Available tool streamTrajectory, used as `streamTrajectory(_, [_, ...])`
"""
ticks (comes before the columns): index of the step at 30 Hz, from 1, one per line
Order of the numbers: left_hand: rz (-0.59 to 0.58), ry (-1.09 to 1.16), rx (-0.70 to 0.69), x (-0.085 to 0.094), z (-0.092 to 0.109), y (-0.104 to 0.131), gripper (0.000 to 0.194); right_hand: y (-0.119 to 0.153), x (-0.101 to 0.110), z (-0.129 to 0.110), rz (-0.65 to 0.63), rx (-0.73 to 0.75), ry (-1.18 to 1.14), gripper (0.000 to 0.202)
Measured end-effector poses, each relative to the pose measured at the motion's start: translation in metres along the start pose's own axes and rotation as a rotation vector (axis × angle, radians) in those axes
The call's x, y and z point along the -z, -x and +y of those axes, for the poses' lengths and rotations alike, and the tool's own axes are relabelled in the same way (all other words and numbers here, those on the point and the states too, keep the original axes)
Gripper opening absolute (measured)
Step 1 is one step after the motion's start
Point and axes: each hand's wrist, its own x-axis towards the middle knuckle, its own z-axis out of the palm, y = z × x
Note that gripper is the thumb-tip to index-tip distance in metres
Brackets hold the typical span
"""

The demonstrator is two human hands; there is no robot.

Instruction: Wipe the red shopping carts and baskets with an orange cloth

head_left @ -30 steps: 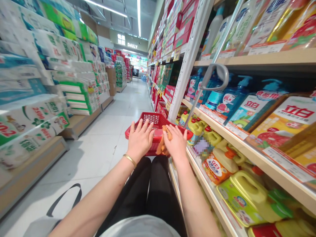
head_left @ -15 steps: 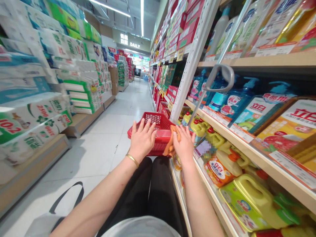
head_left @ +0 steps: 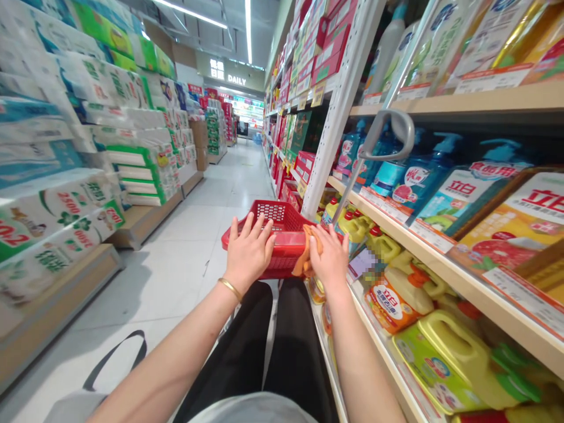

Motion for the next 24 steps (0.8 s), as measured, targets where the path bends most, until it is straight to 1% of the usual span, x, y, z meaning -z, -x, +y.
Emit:
streamTrajectory(2, [-0.006,0.002,-0.004,0.0,0.001,0.0,0.046,-0.001,0.002,0.022,0.037,-0.096,0.025,0.04])
streamTrajectory(3, [-0.011,0.002,-0.007,0.001,0.002,-0.001,0.046,-0.002,0.001,0.025,0.052,-0.135,0.031,0.041])
streamTrajectory(4, [-0.016,0.0,-0.007,0.001,0.003,-0.001,0.046,-0.003,-0.002,0.022,0.057,-0.154,0.03,0.042])
streamTrajectory(5, [-0.023,-0.002,-0.007,0.001,0.003,-0.001,0.046,-0.003,-0.005,0.014,0.051,-0.144,0.019,0.043])
streamTrajectory(6, [-0.03,-0.006,-0.005,0.001,0.001,-0.002,0.046,-0.004,-0.01,0.001,0.03,-0.104,-0.001,0.044])
streamTrajectory(9, [-0.045,-0.022,-0.003,0.002,-0.01,-0.004,0.047,-0.006,-0.024,-0.041,-0.069,0.102,-0.075,0.046])
streamTrajectory(10, [-0.05,-0.026,-0.006,0.003,-0.016,-0.005,0.047,-0.007,-0.027,-0.048,-0.093,0.148,-0.088,0.047])
streamTrajectory(11, [-0.054,-0.031,-0.01,0.003,-0.022,-0.006,0.047,-0.009,-0.03,-0.051,-0.109,0.168,-0.092,0.047])
streamTrajectory(12, [-0.06,-0.035,-0.015,0.004,-0.028,-0.007,0.047,-0.011,-0.032,-0.047,-0.113,0.161,-0.087,0.047])
streamTrajectory(13, [-0.069,-0.038,-0.023,0.004,-0.033,-0.008,0.047,-0.015,-0.034,-0.039,-0.108,0.131,-0.075,0.046])
streamTrajectory(15, [-0.089,-0.041,-0.045,0.005,-0.041,-0.01,0.048,-0.025,-0.037,-0.013,-0.086,0.04,-0.04,0.044])
streamTrajectory(17, [-0.098,-0.038,-0.069,0.005,-0.044,-0.011,0.048,-0.037,-0.038,0.012,-0.078,-0.014,-0.008,0.041])
streamTrajectory(19, [-0.089,-0.03,-0.083,0.003,-0.044,-0.012,0.047,-0.047,-0.039,0.026,-0.09,-0.01,0.008,0.038])
streamTrajectory(21, [-0.074,-0.019,-0.082,0.001,-0.045,-0.012,0.046,-0.053,-0.04,0.024,-0.105,0.018,0.009,0.036])
streamTrajectory(23, [-0.063,-0.011,-0.065,0.0,-0.053,-0.011,0.046,-0.053,-0.041,0.011,-0.107,0.033,0.005,0.035])
streamTrajectory(24, [-0.059,-0.007,-0.054,0.001,-0.06,-0.011,0.045,-0.05,-0.041,0.002,-0.101,0.041,0.0,0.033])
